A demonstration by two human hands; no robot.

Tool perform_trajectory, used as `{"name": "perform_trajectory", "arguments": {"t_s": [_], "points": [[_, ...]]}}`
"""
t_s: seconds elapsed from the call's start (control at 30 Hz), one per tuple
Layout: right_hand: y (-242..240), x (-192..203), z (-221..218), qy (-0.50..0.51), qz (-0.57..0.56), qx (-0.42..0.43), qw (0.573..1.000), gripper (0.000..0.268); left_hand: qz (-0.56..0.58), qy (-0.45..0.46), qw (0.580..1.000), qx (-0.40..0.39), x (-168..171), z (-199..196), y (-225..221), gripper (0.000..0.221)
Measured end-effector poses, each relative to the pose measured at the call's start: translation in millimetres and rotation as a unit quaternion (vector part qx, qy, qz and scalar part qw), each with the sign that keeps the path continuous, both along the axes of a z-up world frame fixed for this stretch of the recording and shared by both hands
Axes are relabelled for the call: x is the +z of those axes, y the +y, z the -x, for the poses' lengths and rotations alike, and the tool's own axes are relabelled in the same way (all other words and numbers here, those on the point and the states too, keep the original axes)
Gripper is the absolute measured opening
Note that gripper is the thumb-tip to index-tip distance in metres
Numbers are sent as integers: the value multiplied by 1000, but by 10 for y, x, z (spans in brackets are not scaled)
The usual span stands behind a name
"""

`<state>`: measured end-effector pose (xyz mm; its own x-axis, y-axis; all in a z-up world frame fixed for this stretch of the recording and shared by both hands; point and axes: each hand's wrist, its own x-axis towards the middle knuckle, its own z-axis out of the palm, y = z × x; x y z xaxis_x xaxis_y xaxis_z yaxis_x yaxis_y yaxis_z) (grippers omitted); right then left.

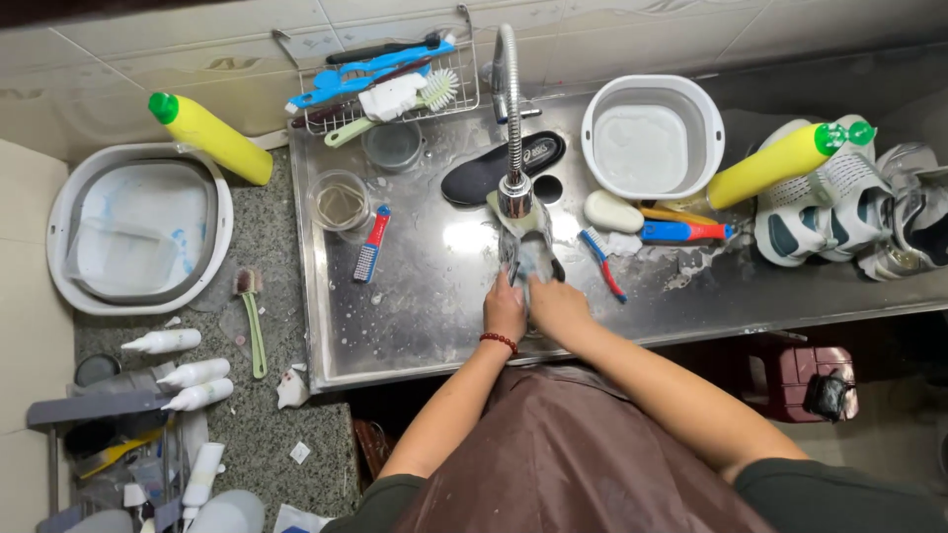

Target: Washing and scrubbing a sneaker in a sink with soap and brushes.

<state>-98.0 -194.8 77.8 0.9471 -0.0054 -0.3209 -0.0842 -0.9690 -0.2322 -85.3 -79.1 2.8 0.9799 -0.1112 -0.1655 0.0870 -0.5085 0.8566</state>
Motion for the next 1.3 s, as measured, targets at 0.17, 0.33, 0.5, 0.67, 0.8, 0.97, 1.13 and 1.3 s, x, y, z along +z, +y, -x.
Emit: {"name": "perform_trajectory", "arguments": {"t_s": [0.17, 0.33, 0.5, 0.67, 0.8, 0.97, 1.13, 1.3], "points": [[-183, -82, 16, 7, 41, 21, 999, 37, 13, -39, 999, 33, -86, 90, -71, 55], [-180, -289, 54, -62, 65, -10, 996, 29, 14, -38, 999, 18, -101, 148, -99, 58], [-262, -251, 22, -29, 46, 35, 998, 40, 49, -40, 997, 39, -21, -27, -115, 63], [-165, -229, -170, -37, 29, 34, 998, 31, 30, -95, 994, 50, -299, -69, -202, 58], [-353, 542, 98, 91, 25, 75, 993, 31, 31, -43, 997, 60, -13, -38, -146, 58], [-653, 1163, 30, 56, -93, 9, 994, 37, 35, -48, 990, 129, 7, -120, 343, 46], [-621, 677, -275, 19, -178, -63, 982, 48, 87, -39, 967, 236, -42, -60, 1170, 39], [-29, -533, -736, 12, -303, 4, 953, 58, 171, -29, 949, 262, 26, 252, 1668, 37]]}}
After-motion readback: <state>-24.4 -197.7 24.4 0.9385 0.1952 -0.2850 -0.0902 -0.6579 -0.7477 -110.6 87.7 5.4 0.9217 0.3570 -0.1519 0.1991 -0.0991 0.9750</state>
